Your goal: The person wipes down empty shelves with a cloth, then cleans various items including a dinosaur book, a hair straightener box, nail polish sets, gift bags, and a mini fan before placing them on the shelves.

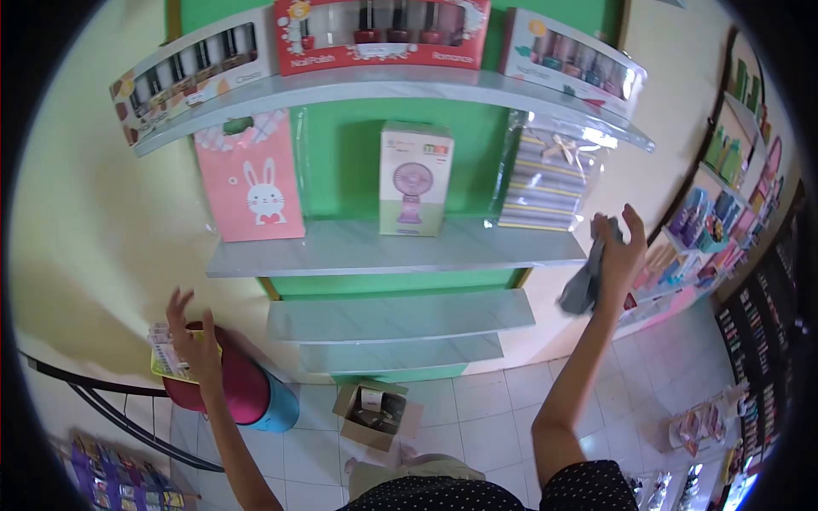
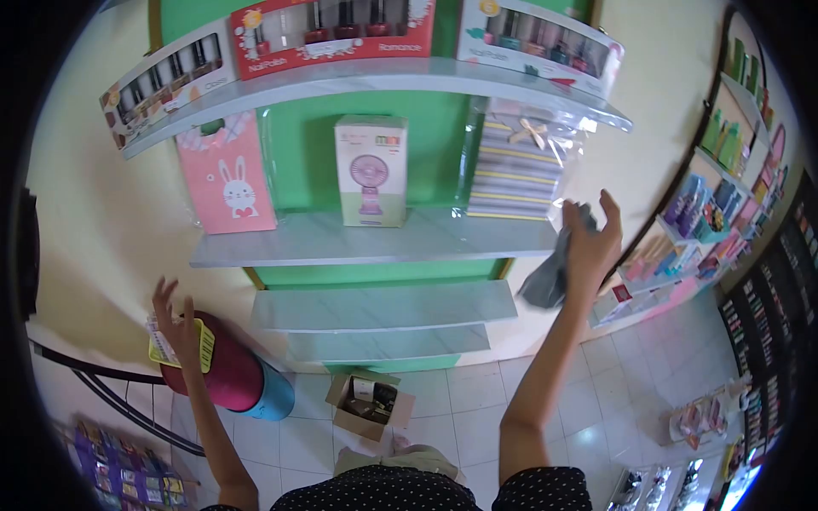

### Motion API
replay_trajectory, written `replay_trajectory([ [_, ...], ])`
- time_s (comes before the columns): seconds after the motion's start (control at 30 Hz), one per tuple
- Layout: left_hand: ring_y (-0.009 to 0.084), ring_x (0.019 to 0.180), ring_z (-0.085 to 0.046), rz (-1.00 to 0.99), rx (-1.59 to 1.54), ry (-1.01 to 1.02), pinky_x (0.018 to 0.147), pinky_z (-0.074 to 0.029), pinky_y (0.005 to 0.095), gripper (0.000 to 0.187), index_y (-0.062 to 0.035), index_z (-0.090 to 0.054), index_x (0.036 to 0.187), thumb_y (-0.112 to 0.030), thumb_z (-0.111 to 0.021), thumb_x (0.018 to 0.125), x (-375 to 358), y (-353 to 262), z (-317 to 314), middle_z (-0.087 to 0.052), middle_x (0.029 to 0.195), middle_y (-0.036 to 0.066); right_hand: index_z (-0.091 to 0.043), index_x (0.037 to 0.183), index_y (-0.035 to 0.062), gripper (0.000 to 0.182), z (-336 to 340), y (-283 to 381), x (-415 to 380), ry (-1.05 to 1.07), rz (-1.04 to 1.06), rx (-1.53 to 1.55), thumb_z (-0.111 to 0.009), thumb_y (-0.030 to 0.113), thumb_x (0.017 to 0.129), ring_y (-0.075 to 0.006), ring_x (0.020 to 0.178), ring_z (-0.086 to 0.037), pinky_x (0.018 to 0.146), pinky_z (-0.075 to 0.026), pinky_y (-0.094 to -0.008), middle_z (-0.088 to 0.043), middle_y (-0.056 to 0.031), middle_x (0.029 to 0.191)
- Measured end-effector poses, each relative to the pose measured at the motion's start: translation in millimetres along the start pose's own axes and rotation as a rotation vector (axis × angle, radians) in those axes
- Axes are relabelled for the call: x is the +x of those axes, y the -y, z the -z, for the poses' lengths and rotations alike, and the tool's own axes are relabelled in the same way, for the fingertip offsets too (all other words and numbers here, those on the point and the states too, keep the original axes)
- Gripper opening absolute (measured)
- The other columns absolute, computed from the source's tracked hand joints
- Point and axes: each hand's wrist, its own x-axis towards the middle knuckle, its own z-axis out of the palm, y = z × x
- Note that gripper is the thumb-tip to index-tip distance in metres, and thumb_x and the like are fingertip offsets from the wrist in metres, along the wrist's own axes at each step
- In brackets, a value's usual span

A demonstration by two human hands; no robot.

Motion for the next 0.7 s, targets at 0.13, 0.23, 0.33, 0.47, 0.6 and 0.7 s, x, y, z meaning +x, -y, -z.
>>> replay_trajectory([
  [0.13,0.0212,0.101,-0.043,-0.026,-0.013,-0.016,0.091,-0.028,0.033,0.038,0.0008,-0.043,0.109,-0.002,-0.052,0.072,-65.5,-18.2,-11.0,-0.047,0.107,0.011,-0.047,0.107,-0.0052,0.046,-5.8,-61.6,79.8,0.617,-0.261,0.442,-0.063,0.016,0.07,-0.0138,0.075,-0.055,0.066,-0.044,-0.0232,-0.057,-0.0113,0.089],
  [0.23,0.022,0.101,-0.043,0.059,-0.141,0.049,0.092,-0.027,0.0341,0.036,0.002,-0.043,0.107,-0.001,-0.051,0.071,-85.6,-42.4,-24.2,-0.047,0.108,0.012,-0.048,0.105,-0.0057,0.05,-19.4,-65.2,106.4,0.795,-0.294,0.357,-0.067,0.019,0.067,-0.0139,0.072,-0.056,0.062,-0.045,-0.0226,-0.057,-0.0104,0.086],
  [0.33,0.0226,0.099,-0.044,0.082,-0.099,0.115,0.092,-0.027,0.0348,0.037,0.0023,-0.043,0.107,0.0,-0.05,0.07,-95.6,-63.9,-30.0,-0.049,0.104,0.013,-0.052,0.098,-0.0069,0.061,-29.8,-67.7,116.2,0.793,-0.304,0.025,-0.076,0.027,0.054,-0.0131,0.066,-0.056,0.056,-0.045,-0.0217,-0.057,-0.0093,0.083],
  [0.47,0.0228,0.096,-0.046,0.125,-0.218,0.133,0.092,-0.027,0.0364,0.041,0.0017,-0.042,0.109,-0.001,-0.051,0.07,-102.9,-74.3,-35.4,-0.053,0.096,0.013,-0.055,0.093,-0.0065,0.051,-29.3,-59.1,110.5,0.87,-0.321,0.163,-0.074,0.026,0.057,-0.0111,0.064,-0.054,0.056,-0.044,-0.0212,-0.058,-0.007,0.077],
  [0.6,0.0223,0.095,-0.047,0.158,-0.256,0.164,0.092,-0.028,0.037,0.041,0.0018,-0.042,0.11,-0.001,-0.051,0.07,-108.3,-73.6,-36.0,-0.054,0.095,0.014,-0.059,0.086,-0.0044,0.036,-19.9,-62.2,109.3,0.951,-0.345,0.241,-0.07,0.021,0.064,-0.0088,0.059,-0.05,0.054,-0.041,-0.021,-0.056,-0.0035,0.07],
  [0.7,0.022,0.096,-0.047,0.178,-0.282,0.194,0.092,-0.028,0.037,0.041,0.0017,-0.042,0.11,-0.001,-0.051,0.069,-112.2,-75.6,-36.3,-0.053,0.097,0.013,-0.06,0.08,-0.0004,0.025,5.0,-58.4,100.6,0.947,-0.346,0.256,-0.067,0.02,0.066,-0.0078,0.055,-0.047,0.05,-0.038,-0.0214,-0.054,-0.001,0.066],
])
